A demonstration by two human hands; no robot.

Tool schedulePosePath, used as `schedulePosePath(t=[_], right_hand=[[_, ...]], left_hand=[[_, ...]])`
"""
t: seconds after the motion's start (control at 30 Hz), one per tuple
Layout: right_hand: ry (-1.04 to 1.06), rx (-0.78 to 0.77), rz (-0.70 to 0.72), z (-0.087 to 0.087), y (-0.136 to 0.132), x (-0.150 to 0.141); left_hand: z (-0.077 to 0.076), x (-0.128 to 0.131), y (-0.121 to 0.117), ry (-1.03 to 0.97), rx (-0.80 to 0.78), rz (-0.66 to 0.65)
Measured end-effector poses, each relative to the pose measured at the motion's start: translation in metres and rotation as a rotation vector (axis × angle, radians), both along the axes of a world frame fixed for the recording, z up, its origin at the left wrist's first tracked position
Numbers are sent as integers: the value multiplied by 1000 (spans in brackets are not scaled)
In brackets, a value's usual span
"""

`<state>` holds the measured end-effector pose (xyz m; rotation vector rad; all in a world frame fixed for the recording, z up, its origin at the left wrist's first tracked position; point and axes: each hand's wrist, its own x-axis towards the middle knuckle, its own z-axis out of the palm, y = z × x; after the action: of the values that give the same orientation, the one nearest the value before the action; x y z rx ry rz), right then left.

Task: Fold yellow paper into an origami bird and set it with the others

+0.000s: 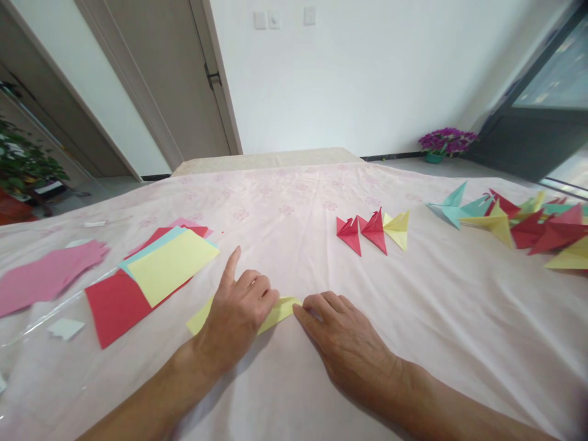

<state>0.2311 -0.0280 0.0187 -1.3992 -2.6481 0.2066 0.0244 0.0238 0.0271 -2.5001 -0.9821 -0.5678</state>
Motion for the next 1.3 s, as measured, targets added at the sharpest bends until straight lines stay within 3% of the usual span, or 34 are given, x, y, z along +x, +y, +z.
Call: schedulePosePath(t=[0.3, 1.17, 1.3], right_hand=[[13, -29, -19, -2, 0, 6], [-41, 7, 8, 1, -1, 7], [-7, 80, 76, -3, 0, 10]], left_hand=[[-15, -7, -16, -60, 75, -20], [-17, -12, -19, -50, 49, -53], [-15, -11, -17, 10, 42, -36]])
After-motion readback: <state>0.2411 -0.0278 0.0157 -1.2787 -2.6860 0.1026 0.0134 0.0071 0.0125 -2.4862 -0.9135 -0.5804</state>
